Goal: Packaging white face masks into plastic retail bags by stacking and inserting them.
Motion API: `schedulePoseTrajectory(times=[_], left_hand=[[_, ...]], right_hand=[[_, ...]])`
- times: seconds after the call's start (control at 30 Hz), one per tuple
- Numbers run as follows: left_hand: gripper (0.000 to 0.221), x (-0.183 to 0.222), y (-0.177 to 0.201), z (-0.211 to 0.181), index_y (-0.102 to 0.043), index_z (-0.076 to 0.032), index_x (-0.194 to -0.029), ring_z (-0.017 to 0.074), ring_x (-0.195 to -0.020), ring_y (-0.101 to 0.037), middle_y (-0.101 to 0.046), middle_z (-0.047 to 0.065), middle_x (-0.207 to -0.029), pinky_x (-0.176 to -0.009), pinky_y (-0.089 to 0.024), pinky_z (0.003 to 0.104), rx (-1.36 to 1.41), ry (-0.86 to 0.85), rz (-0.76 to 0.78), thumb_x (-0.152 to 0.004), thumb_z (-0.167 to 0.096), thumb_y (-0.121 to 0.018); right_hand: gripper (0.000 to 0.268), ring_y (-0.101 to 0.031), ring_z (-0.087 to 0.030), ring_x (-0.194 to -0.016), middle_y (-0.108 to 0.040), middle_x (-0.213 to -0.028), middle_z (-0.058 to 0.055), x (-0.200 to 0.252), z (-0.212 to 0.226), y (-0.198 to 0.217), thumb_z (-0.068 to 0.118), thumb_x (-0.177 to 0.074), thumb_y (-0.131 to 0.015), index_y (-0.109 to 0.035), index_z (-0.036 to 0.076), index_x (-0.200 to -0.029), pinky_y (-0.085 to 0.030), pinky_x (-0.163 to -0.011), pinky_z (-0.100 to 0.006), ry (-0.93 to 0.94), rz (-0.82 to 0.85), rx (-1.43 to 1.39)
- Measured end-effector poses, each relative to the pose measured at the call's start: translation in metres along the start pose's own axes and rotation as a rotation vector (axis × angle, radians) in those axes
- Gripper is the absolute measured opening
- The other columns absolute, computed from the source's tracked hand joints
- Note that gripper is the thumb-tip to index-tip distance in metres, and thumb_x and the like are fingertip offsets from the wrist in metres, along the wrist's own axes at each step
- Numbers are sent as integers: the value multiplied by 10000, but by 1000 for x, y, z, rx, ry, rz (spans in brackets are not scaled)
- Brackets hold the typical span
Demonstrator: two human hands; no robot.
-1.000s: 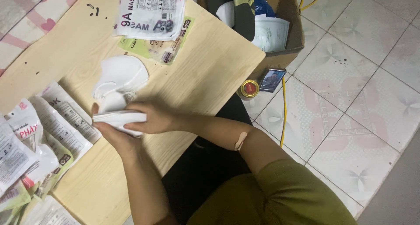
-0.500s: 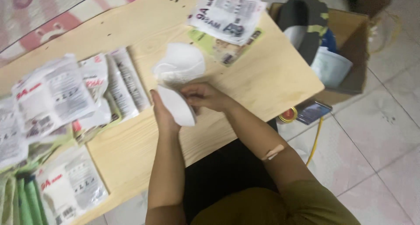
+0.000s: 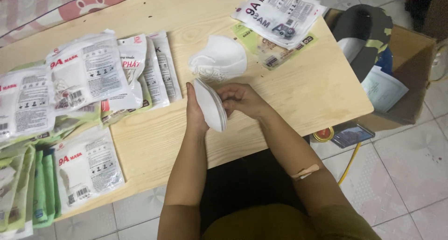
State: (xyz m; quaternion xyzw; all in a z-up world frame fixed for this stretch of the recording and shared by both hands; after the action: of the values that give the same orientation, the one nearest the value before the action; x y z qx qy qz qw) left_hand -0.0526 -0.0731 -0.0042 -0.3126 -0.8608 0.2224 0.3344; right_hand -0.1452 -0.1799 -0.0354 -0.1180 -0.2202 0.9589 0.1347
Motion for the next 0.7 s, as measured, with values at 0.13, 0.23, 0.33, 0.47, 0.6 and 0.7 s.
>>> schedulePoseTrajectory(times=[0.13,0.23,0.33,0.47,0.6,0.7], left_hand=[[619,-3,3,5,-780,-213,-948,137,-742,-761,-791,45,-872,-686,-637,272,10,7,26,-886,-775,-528],[696,-2,1,4,-709,-201,-1252,196,-1026,-719,-744,81,-1186,-958,-580,370,25,-1,60,-886,-773,-556],[729,12,-14,-4,-670,-178,-1325,228,-1093,-710,-713,115,-1267,-1007,-561,402,78,32,88,-893,-754,-555],[815,-15,9,14,-570,-164,-1444,268,-1216,-648,-635,135,-1390,-1090,-504,460,108,63,101,-890,-761,-548],[1029,-18,13,10,-337,-183,-1595,278,-1271,-566,-436,158,-1523,-1108,-464,465,81,117,44,-816,-805,-592],[1051,-13,4,4,-250,-193,-1630,312,-1370,-467,-318,184,-1605,-1164,-395,488,60,104,34,-834,-795,-578]], right_hand=[[456,-738,-245,-730,-699,-915,-176,1,11,-8,18,-898,-763,-596,-80,-1311,-673,-603,-444,-6,-6,31],[545,-729,-246,-737,-682,-917,-167,1,23,-17,3,-921,-727,-515,-38,-1421,-679,-612,-462,32,-20,41],[512,-734,-270,-720,-704,-912,-217,2,13,-10,-57,-939,-665,-526,-42,-1432,-673,-577,-471,122,-20,146],[218,-709,-178,-636,-701,-758,-143,2,13,-14,-24,-940,-670,-732,-57,-1147,-613,-508,-335,229,-36,251],[295,-573,-101,-583,-645,-667,-104,2,12,-15,22,-837,-822,-752,-53,-1114,-477,-493,-214,289,-18,296],[328,-486,-59,-519,-525,-544,-28,-1,16,-20,27,-776,-893,-775,-13,-1079,-369,-461,-178,292,-50,341]])
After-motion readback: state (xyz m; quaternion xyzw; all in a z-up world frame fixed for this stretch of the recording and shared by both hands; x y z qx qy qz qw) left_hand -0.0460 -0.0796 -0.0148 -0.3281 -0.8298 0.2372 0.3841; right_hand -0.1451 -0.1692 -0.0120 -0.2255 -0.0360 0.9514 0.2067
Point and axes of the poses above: each hand's wrist, its own x-axis away from the middle knuckle, its own y-axis out of the back of the hand, z = x × y, the point moved 3 cm from there along -x, towards the middle knuckle
